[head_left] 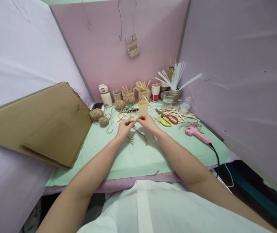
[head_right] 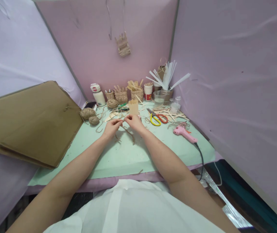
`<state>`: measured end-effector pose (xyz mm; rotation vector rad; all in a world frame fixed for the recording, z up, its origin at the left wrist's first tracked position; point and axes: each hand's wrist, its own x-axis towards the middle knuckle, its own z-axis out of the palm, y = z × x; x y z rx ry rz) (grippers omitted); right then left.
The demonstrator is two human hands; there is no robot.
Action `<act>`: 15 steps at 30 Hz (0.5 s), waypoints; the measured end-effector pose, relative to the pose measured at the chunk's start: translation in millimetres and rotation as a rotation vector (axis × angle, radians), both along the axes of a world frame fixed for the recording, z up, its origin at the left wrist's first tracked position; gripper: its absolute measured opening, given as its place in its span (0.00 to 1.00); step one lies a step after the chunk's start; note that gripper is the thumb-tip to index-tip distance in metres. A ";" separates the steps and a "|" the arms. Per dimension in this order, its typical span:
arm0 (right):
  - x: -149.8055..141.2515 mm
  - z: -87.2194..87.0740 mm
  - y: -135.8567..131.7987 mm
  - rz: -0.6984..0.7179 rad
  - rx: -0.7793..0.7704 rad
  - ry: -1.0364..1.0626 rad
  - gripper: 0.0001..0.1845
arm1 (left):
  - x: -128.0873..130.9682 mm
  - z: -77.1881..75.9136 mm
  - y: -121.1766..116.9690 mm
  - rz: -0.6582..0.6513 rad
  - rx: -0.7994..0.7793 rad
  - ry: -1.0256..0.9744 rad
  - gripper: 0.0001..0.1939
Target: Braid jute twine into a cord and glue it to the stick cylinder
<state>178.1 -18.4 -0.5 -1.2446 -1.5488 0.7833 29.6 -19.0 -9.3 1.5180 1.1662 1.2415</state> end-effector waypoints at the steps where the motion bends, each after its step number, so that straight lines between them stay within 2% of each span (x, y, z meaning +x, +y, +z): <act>1: -0.2 0.0 0.1 -0.008 -0.003 0.001 0.09 | 0.1 0.4 -0.3 0.002 0.003 0.002 0.07; 7: -2.3 0.6 0.8 -0.052 0.020 -0.019 0.08 | -0.4 2.6 -0.7 0.002 0.023 0.024 0.06; 15: -2.2 -1.9 0.8 -0.078 0.117 -0.154 0.07 | 0.8 1.9 -1.0 0.013 0.039 0.042 0.06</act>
